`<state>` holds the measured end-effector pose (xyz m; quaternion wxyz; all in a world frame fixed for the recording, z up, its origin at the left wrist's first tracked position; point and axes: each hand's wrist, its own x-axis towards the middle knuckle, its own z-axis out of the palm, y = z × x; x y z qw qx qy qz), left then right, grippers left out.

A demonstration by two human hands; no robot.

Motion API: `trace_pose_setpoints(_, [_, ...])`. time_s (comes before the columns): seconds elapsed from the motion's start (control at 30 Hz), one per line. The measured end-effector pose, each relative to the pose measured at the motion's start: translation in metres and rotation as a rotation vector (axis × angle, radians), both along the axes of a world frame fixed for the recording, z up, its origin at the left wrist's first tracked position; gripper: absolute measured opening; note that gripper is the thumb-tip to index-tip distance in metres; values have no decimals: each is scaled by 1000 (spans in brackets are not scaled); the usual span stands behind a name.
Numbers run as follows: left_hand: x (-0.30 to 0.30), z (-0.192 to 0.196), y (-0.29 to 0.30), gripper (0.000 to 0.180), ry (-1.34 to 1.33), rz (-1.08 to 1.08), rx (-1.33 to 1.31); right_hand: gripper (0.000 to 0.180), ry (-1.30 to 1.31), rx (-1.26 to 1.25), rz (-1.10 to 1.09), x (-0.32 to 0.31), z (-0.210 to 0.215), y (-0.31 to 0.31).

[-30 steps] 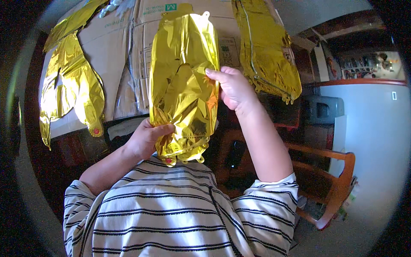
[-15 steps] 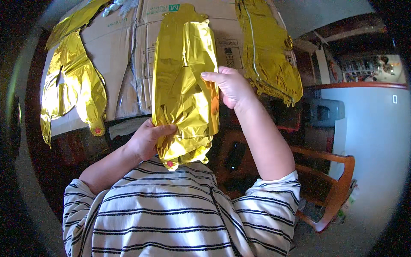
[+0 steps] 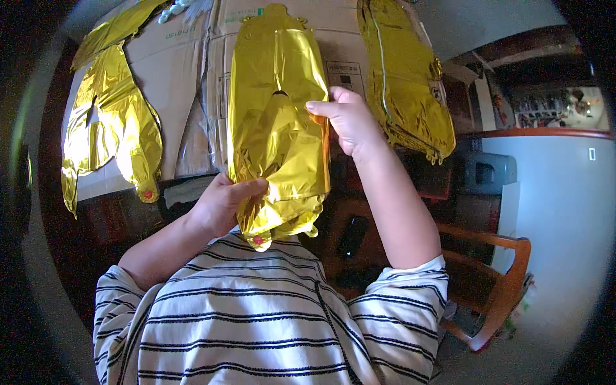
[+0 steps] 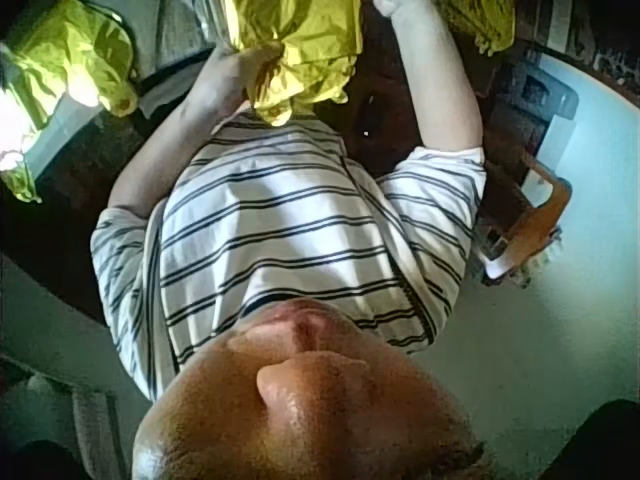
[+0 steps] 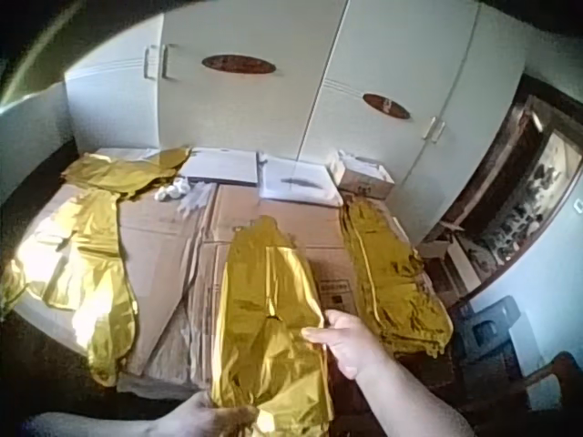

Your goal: Folding gold foil balloons and placing them into white envelopes.

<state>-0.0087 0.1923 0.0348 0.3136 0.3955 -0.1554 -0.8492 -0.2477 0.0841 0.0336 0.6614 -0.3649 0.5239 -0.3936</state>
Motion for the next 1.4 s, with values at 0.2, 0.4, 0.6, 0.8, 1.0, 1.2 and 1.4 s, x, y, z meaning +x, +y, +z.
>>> trace_pose_setpoints(0.2, [-3, -15, 0, 25, 95, 9, 249, 37, 341, -132, -51, 10, -3, -5])
trace_pose_setpoints(0.4, [0, -22, -5, 29, 168, 38, 340, 41, 401, -151, -19, 14, -5, -12])
trace_pose_setpoints(0.6, [10, -6, -15, 43, 336, 32, 332, 44, 440, -156, -18, 22, -4, -31])
trace_pose_setpoints(0.8, [17, -19, 1, 42, 225, -65, 188, 48, 445, -200, -66, 22, -11, -43])
trace_pose_setpoints(1.0, [16, -21, -4, 36, 118, 2, 241, 46, 475, -194, -58, 24, -4, -44])
trace_pose_setpoints(1.2, [15, 7, -6, 44, 261, 48, 284, 45, 501, -185, -102, 19, -3, -56])
trace_pose_setpoints(1.4, [60, 22, -1, 37, -481, -662, -218, 46, 563, -209, -97, 29, 0, -56])
